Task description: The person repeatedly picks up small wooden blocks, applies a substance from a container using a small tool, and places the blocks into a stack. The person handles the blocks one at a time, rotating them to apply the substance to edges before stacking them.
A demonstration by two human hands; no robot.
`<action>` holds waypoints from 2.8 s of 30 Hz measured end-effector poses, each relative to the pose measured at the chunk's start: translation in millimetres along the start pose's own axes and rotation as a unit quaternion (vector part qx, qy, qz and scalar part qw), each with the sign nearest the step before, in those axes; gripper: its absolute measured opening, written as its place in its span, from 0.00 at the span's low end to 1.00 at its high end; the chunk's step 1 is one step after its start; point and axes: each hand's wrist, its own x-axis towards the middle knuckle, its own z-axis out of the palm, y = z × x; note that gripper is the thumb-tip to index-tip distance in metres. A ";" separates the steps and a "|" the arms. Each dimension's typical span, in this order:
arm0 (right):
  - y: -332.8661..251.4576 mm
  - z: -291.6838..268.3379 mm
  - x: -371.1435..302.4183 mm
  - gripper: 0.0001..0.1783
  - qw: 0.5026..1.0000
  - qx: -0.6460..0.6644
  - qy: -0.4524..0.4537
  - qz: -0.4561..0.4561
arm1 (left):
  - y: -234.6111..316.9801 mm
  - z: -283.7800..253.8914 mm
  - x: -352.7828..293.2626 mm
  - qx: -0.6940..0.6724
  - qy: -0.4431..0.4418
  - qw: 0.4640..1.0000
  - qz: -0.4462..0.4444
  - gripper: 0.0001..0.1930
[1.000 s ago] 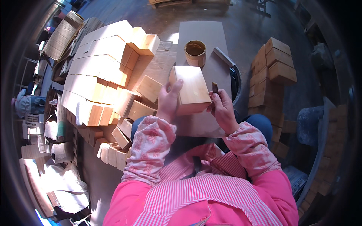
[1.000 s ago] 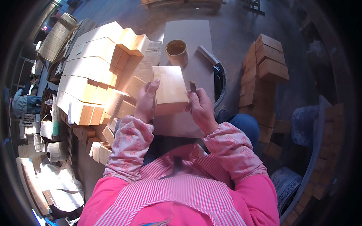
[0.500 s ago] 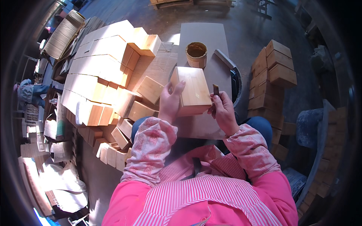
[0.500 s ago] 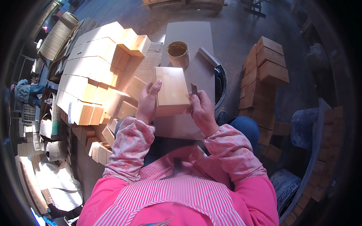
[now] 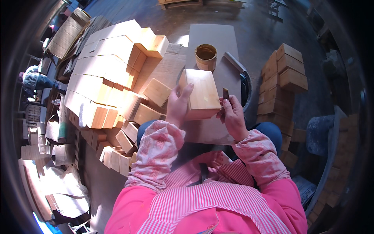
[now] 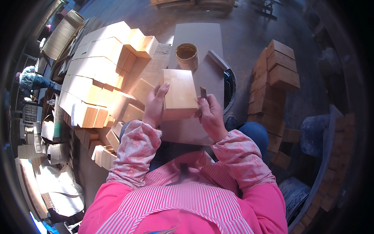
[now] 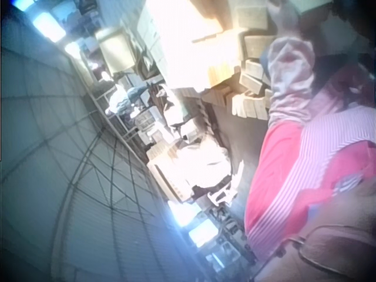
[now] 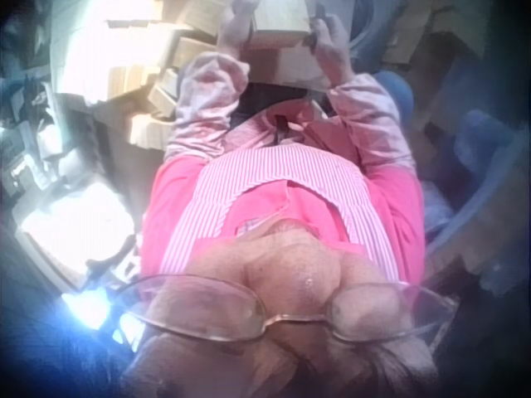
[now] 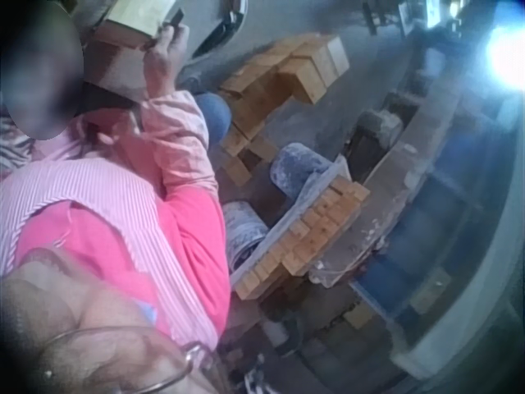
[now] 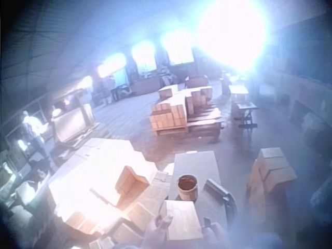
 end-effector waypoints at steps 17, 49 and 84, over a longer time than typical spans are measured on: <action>-8.7 0.2 -0.5 0.11 0.999 -0.017 0.012 -0.030 | 23.5 -1.0 -18.5 -0.167 -0.045 0.984 -0.037 0.27; 36.6 -10.6 27.3 0.13 0.952 -0.303 0.035 -0.012 | -54.9 -571.1 -256.5 0.429 0.481 0.753 -0.132 0.57; 21.1 -11.4 19.5 0.12 0.942 -0.316 0.104 0.053 | -62.0 -727.4 -21.2 0.652 0.347 0.607 -0.294 0.33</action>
